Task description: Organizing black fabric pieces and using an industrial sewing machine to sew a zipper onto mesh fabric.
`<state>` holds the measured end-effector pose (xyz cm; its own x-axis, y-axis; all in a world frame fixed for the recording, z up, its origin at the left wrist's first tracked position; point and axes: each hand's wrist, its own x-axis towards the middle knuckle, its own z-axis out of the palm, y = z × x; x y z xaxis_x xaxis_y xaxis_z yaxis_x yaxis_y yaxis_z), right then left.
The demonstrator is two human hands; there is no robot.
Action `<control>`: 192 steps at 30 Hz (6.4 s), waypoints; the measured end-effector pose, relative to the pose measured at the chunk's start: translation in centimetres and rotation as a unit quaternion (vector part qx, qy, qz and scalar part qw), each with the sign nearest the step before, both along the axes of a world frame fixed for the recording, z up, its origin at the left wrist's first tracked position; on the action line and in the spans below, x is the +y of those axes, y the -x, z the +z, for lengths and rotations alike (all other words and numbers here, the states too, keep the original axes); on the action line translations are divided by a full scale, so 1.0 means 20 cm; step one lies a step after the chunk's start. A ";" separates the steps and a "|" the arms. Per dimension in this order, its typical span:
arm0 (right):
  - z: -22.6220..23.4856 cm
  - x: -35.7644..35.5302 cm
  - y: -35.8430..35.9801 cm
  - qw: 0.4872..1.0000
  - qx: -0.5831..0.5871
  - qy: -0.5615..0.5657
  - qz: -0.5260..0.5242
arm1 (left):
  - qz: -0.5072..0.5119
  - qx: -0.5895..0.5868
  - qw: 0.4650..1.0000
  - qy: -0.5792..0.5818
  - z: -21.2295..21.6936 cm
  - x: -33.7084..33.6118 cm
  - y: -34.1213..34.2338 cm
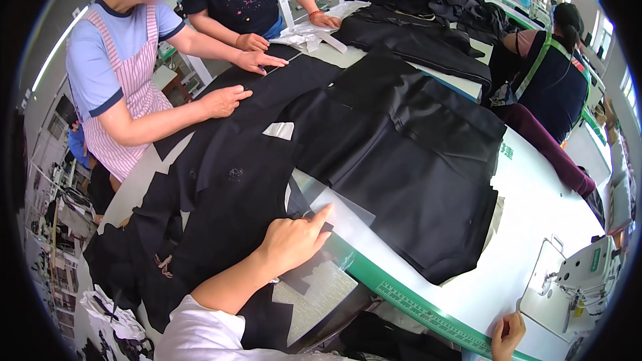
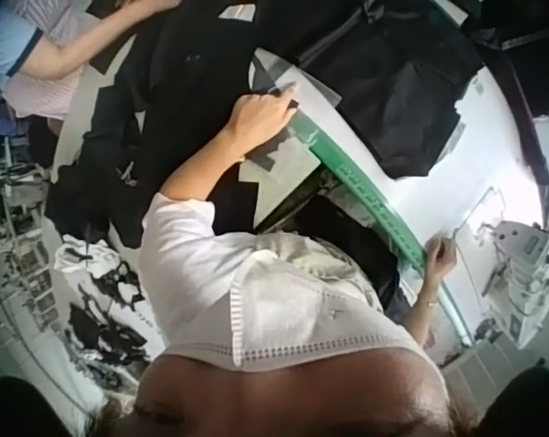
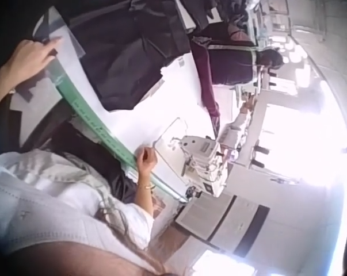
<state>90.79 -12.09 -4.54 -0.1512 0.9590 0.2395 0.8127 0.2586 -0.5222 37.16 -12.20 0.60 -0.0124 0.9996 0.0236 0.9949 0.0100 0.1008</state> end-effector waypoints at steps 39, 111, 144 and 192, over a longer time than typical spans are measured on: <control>0.03 -0.16 -0.20 0.956 0.272 -0.010 0.109 | 0.024 0.090 0.995 -0.035 0.36 0.12 -0.93; -0.21 -0.71 -0.81 0.981 0.194 -0.016 -0.020 | -0.372 -0.277 0.886 0.001 -0.21 -0.36 -1.58; 0.09 -0.14 -0.64 0.994 0.068 -0.073 -0.048 | 0.004 0.093 0.989 -0.119 -0.05 1.45 -1.11; 0.21 -0.35 -1.19 0.955 0.073 -0.178 -0.225 | -0.310 -0.021 0.950 0.039 0.02 -0.15 -1.92</control>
